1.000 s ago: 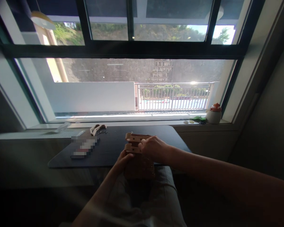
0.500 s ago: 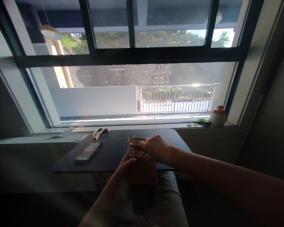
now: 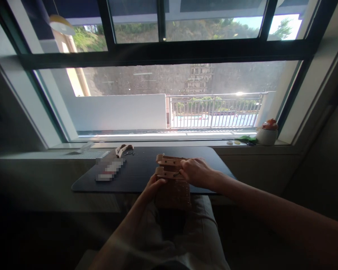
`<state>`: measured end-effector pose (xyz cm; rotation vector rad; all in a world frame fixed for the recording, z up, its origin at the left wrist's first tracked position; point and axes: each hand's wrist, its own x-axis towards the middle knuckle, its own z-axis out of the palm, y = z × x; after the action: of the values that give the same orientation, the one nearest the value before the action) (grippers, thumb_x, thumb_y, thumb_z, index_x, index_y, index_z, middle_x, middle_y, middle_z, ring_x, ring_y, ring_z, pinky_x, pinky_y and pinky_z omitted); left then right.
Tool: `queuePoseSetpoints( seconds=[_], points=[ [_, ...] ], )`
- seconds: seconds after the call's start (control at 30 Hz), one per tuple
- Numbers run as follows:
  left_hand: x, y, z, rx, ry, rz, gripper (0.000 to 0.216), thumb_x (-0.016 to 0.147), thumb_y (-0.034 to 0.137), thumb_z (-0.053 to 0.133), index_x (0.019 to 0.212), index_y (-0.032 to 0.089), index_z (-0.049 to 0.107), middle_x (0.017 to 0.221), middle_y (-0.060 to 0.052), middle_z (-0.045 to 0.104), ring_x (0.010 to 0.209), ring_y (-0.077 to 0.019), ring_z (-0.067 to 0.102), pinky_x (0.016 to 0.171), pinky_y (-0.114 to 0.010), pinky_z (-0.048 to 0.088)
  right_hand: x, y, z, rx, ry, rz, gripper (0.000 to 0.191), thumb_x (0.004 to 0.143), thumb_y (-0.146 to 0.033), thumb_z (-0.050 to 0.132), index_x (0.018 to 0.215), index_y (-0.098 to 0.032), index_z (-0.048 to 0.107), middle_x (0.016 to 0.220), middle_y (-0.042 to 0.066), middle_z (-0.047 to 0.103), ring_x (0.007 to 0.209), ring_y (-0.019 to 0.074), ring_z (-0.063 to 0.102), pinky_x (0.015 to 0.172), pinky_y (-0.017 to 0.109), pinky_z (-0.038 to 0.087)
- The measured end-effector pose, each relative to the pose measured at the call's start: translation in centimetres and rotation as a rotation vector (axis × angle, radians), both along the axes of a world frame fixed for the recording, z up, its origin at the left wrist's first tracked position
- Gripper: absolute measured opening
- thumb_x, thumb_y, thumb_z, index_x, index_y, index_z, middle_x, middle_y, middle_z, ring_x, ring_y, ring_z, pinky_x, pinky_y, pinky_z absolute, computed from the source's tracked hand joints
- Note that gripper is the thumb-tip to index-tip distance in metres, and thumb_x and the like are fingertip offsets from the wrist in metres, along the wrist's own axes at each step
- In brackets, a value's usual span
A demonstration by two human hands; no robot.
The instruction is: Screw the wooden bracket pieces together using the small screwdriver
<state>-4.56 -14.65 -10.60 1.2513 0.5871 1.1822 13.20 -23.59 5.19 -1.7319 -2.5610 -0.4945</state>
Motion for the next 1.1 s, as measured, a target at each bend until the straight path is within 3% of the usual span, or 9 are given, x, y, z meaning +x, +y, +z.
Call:
queuePoseSetpoints(
  seconds=[0.2, 0.3, 0.4, 0.5, 0.7, 0.83, 1.0, 1.1],
  points=[
    [0.0, 0.0, 0.3, -0.011, 0.012, -0.017, 0.039, 0.064, 0.018, 0.067, 0.103, 0.014, 0.060, 0.091, -0.005, 0.067, 0.087, -0.0217, 0.060, 0.077, -0.030, 0.045, -0.8, -0.4, 1.0, -0.012, -0.082, 0.033, 0.020, 0.084, -0.027, 0.047, 0.097, -0.014, 0.054, 0.081, 0.009, 0.067, 0.072, 0.0226, 0.063, 0.057, 0.028, 0.037],
    [-0.1, -0.1, 0.4, 0.005, 0.024, -0.039, 0.038, 0.065, 0.018, 0.066, 0.102, 0.015, 0.060, 0.094, -0.006, 0.067, 0.089, -0.0222, 0.060, 0.077, -0.030, 0.045, -1.4, -0.6, 1.3, 0.027, -0.166, 0.153, 0.019, 0.080, -0.017, 0.052, 0.099, -0.014, 0.054, 0.085, 0.010, 0.065, 0.072, 0.0204, 0.062, 0.055, 0.026, 0.037],
    [-0.2, -0.1, 0.5, -0.011, 0.058, 0.023, 0.037, 0.063, 0.018, 0.068, 0.099, 0.015, 0.061, 0.090, -0.004, 0.067, 0.087, -0.0221, 0.059, 0.076, -0.029, 0.045, -1.7, -0.5, 1.1, 0.055, -0.263, 0.328, 0.014, 0.083, -0.008, 0.044, 0.087, -0.015, 0.056, 0.085, 0.009, 0.063, 0.075, 0.0189, 0.061, 0.058, 0.026, 0.038],
    [-0.2, -0.2, 0.5, -0.019, 0.072, 0.047, 0.035, 0.062, 0.019, 0.069, 0.096, 0.015, 0.062, 0.086, -0.004, 0.067, 0.085, -0.0216, 0.059, 0.074, -0.028, 0.045, -1.3, -0.1, 0.4, 0.084, -0.297, 0.394, 0.017, 0.084, -0.006, 0.041, 0.083, -0.014, 0.056, 0.083, 0.009, 0.062, 0.074, 0.0186, 0.059, 0.060, 0.028, 0.040],
    [-0.1, -0.2, 0.2, -0.007, 0.030, 0.015, 0.034, 0.063, 0.021, 0.068, 0.096, 0.014, 0.061, 0.087, -0.004, 0.067, 0.083, -0.0206, 0.059, 0.075, -0.028, 0.045, 0.2, 0.3, -0.3, 0.008, -0.056, 0.192, 0.011, 0.084, -0.018, 0.045, 0.087, -0.015, 0.055, 0.081, 0.007, 0.065, 0.072, 0.0187, 0.061, 0.057, 0.027, 0.036],
    [0.0, -0.2, 0.2, -0.012, 0.013, 0.005, 0.035, 0.063, 0.022, 0.068, 0.097, 0.015, 0.061, 0.090, -0.004, 0.067, 0.085, -0.0209, 0.060, 0.077, -0.029, 0.045, 0.3, 0.3, -0.4, -0.017, 0.068, 0.014, 0.017, 0.085, -0.028, 0.043, 0.085, -0.016, 0.055, 0.080, 0.008, 0.067, 0.072, 0.0207, 0.063, 0.057, 0.027, 0.036],
    [0.0, 0.0, 0.4, -0.033, 0.041, 0.009, 0.037, 0.061, 0.023, 0.070, 0.097, 0.015, 0.062, 0.090, -0.004, 0.068, 0.086, -0.0218, 0.061, 0.077, -0.030, 0.045, -0.4, 0.6, 0.5, -0.038, -0.043, 0.000, 0.022, 0.082, -0.030, 0.046, 0.094, -0.015, 0.057, 0.080, 0.010, 0.067, 0.072, 0.0238, 0.063, 0.058, 0.030, 0.039],
    [-0.1, 0.1, 0.3, -0.050, 0.062, 0.024, 0.035, 0.061, 0.023, 0.070, 0.094, 0.016, 0.062, 0.089, -0.004, 0.068, 0.086, -0.0220, 0.061, 0.076, -0.030, 0.046, -0.9, 0.3, 1.2, 0.000, -0.144, 0.087, 0.024, 0.079, -0.021, 0.052, 0.102, -0.014, 0.055, 0.086, 0.010, 0.066, 0.072, 0.0229, 0.063, 0.057, 0.029, 0.041]
  ],
)
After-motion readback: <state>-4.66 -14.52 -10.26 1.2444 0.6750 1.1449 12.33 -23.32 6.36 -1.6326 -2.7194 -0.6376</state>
